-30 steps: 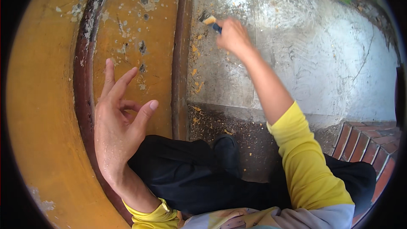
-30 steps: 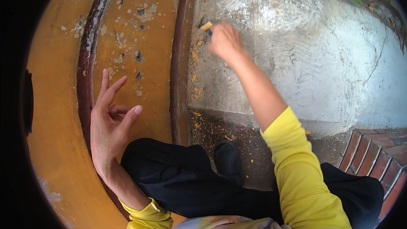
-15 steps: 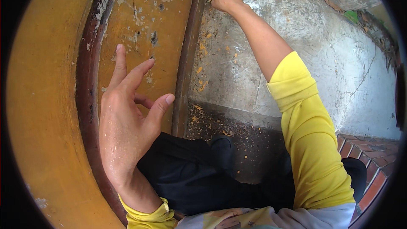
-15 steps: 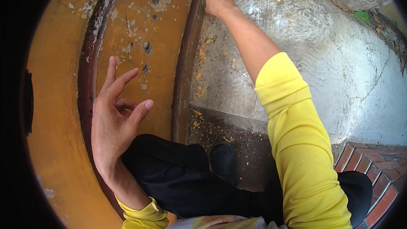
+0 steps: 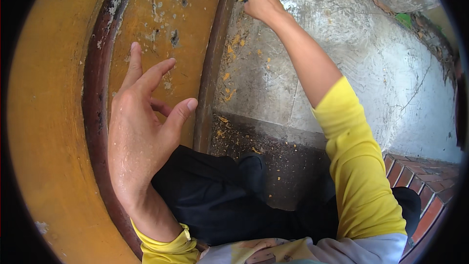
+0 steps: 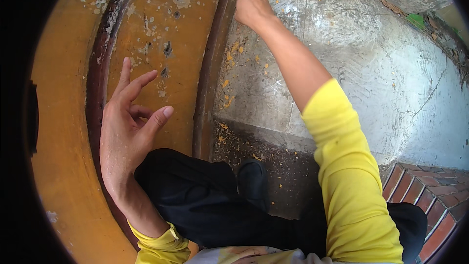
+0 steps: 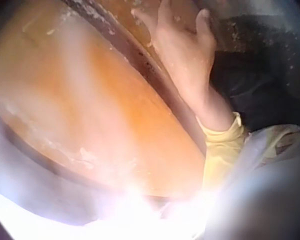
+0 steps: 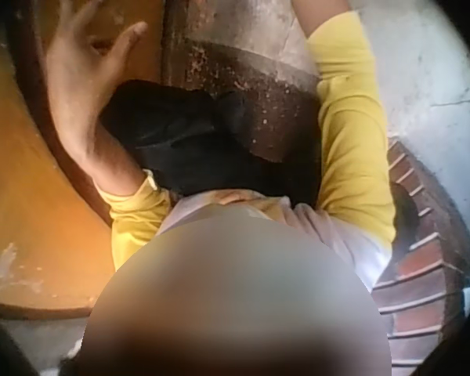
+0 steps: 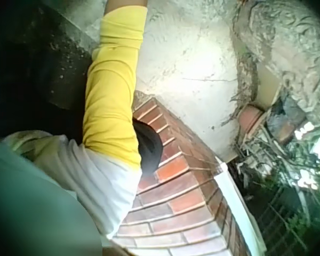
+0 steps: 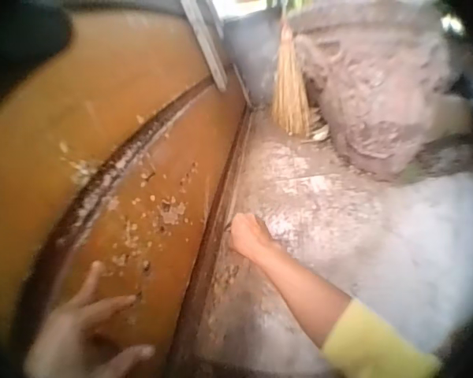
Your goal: The person scrapes old paint or rust from a metal door frame with a hand scraper.
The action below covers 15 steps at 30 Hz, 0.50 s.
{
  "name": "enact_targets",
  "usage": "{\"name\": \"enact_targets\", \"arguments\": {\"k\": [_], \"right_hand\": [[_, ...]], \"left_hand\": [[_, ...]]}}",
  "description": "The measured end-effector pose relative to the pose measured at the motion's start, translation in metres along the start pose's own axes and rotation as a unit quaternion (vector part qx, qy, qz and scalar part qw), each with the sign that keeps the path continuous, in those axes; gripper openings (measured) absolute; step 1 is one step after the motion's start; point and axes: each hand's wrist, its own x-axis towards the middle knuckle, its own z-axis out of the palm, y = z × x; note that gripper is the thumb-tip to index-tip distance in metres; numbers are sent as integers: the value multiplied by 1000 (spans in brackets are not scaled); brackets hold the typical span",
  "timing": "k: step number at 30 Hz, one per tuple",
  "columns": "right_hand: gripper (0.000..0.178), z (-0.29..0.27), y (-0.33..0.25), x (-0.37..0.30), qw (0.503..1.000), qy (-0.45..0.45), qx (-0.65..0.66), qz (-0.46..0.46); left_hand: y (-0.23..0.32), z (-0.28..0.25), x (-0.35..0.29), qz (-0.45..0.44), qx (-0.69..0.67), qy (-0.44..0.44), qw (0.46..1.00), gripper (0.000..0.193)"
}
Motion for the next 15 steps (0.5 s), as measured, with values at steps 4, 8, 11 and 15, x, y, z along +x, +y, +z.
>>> {"name": "enact_targets", "arguments": {"k": [4,8,11,15], "right_hand": [[19,14,-1,19,999,10,-43,-3],[19,32,-1,0,998,-18,-56,-32],[18,37,2,-32,998,-34,-41,-41],[15,46,-11,-86,993,-90,-8,-82]], "left_hand": [[3,3,-1,-4,-12,9,1000,61],[0,-1,-1,1,-8,12,1000,60],[-1,1,1,-5,-9,8,1000,60],[0,-2,0,-7,-9,11,1000,60]]}}
